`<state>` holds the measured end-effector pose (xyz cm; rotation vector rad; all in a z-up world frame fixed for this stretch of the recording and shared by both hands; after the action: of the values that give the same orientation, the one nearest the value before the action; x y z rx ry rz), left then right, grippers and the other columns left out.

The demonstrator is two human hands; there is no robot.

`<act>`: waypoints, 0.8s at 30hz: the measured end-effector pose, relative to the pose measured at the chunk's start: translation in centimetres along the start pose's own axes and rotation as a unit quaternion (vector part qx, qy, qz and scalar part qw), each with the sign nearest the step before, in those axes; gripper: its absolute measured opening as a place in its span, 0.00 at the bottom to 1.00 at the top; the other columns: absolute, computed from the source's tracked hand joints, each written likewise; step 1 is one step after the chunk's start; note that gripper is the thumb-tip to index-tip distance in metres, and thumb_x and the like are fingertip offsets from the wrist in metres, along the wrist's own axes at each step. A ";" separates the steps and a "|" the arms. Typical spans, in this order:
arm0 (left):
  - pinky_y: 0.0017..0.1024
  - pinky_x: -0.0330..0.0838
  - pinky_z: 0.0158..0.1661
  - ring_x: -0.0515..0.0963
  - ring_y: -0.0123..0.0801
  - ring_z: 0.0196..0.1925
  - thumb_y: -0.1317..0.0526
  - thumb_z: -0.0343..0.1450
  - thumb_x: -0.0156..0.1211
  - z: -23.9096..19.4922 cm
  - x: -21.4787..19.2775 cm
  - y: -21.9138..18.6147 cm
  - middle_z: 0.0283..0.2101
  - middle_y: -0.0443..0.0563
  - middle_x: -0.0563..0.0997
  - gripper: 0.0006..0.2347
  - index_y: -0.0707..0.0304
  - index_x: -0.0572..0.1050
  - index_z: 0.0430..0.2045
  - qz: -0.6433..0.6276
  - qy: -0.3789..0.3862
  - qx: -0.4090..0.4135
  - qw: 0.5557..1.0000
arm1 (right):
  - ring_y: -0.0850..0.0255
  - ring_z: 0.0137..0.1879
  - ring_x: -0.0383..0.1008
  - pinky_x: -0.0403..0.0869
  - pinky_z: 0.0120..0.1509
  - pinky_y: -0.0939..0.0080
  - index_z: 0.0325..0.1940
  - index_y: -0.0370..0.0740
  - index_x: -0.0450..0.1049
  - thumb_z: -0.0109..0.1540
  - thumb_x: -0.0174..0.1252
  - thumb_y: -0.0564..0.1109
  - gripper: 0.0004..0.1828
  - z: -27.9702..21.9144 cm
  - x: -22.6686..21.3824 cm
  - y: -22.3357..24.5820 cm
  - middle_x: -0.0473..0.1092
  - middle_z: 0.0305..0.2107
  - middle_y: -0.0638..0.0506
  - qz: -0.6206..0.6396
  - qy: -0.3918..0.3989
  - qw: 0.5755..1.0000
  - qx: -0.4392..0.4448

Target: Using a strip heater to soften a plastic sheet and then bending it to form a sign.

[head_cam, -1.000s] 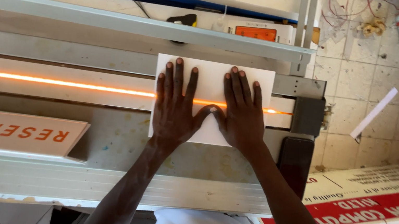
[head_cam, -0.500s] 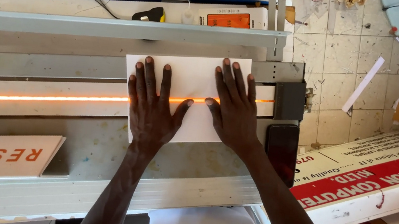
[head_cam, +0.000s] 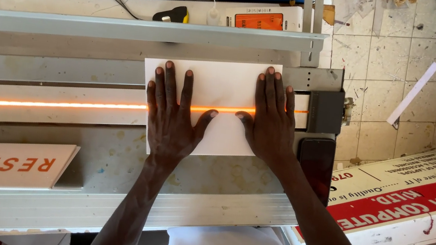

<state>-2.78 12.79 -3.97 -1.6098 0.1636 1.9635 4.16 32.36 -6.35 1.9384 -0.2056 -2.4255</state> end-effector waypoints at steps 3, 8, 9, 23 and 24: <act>0.65 0.52 0.80 0.54 0.67 0.88 0.29 0.80 0.55 -0.4 -0.3 -1.0 0.86 0.71 0.58 0.39 0.53 0.65 0.83 -0.015 0.002 0.044 0.999 | 0.45 0.91 0.53 0.46 0.93 0.38 0.89 0.34 0.61 0.78 0.33 0.79 0.53 0.0 0.2 -0.1 0.57 0.85 0.38 -0.005 -0.001 1.000 0.000; 0.66 0.53 0.80 0.57 0.65 0.88 0.26 0.77 0.57 -0.3 -0.1 -1.9 0.86 0.64 0.61 0.39 0.42 0.68 0.82 -0.038 0.021 0.088 0.995 | 0.45 0.91 0.54 0.45 0.92 0.37 0.88 0.35 0.62 0.79 0.33 0.77 0.51 0.0 0.1 0.0 0.58 0.85 0.38 0.003 -0.009 1.000 0.002; 0.67 0.53 0.80 0.60 0.67 0.86 0.25 0.76 0.59 -0.2 -0.1 -1.9 0.85 0.63 0.63 0.38 0.40 0.70 0.81 -0.036 0.027 0.086 0.995 | 0.44 0.90 0.55 0.46 0.92 0.36 0.88 0.35 0.63 0.79 0.34 0.76 0.50 0.1 0.0 -0.1 0.59 0.84 0.38 0.010 -0.013 1.000 0.002; 0.75 0.45 0.79 0.55 0.75 0.86 0.28 0.74 0.66 -0.6 1.7 -3.4 0.85 0.68 0.60 0.38 0.45 0.72 0.78 -0.027 0.024 0.043 0.998 | 0.46 0.88 0.60 0.52 0.90 0.37 0.85 0.37 0.67 0.82 0.42 0.67 0.39 -0.2 -1.3 0.3 0.64 0.81 0.40 0.003 -0.093 0.996 -0.010; 0.77 0.41 0.79 0.51 0.77 0.87 0.27 0.75 0.64 -0.7 2.3 -3.4 0.86 0.69 0.57 0.39 0.46 0.70 0.79 -0.020 0.024 0.027 0.999 | 0.47 0.88 0.61 0.53 0.90 0.37 0.85 0.37 0.67 0.82 0.43 0.67 0.38 -0.2 -1.3 0.4 0.65 0.81 0.40 -0.001 -0.098 0.995 -0.012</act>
<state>-0.69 16.10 -5.36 -1.6152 0.1991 1.8749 4.58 32.13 -5.11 1.6901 -0.1771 -2.6058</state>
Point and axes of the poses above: each hand's wrist, its own z-axis towards the middle knuckle, its own x-axis out of the palm, y = z × x, the point moved 10 cm from there along z, towards the middle knuckle
